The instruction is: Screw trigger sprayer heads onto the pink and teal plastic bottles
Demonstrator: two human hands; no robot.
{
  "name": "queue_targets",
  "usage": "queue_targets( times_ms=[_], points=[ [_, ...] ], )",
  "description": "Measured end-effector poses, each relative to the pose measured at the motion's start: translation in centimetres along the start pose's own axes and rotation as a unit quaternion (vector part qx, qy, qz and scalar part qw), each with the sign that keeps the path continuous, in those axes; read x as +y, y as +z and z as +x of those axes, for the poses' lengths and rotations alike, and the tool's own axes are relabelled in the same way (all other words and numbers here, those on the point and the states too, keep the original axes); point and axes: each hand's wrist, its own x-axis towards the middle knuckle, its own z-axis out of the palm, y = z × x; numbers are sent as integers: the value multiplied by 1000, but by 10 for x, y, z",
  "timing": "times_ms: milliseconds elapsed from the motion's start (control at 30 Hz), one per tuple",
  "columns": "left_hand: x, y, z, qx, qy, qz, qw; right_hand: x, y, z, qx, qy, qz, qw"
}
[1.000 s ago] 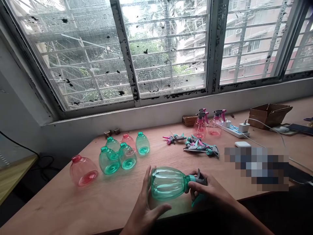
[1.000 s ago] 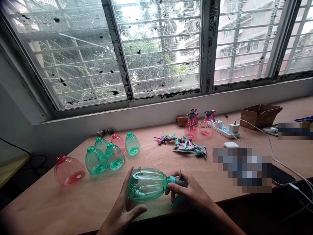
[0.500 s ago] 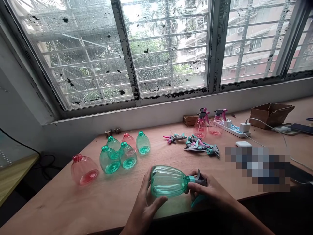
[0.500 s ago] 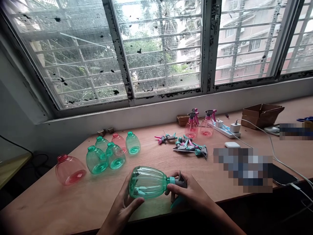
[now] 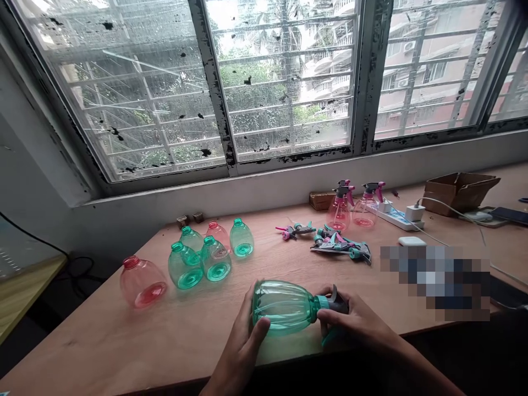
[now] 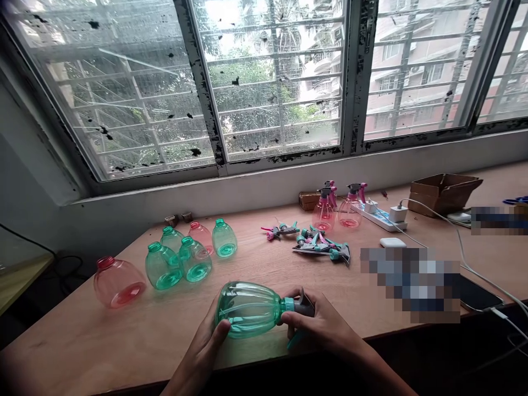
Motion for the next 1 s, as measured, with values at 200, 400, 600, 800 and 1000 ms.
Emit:
queue_targets(
  times_ms=[200,400,600,800,1000],
  points=[
    [2,-2,1,-14,-7,19,1000,3,-3,0,-6,-1,20,1000],
    [-1,-2,-1,-26,4,7,1000,6,-3,1,-4,-21,31,999],
    [1,-4,0,-57,27,-5,998,9,-2,5,23,-13,33,999],
    [5,-2,-4,-47,37,26,998,9,-1,4,37,-31,43,998],
    [1,-1,0,-21,-10,-54,998,4,2,1,25,-43,22,999]
  ],
)
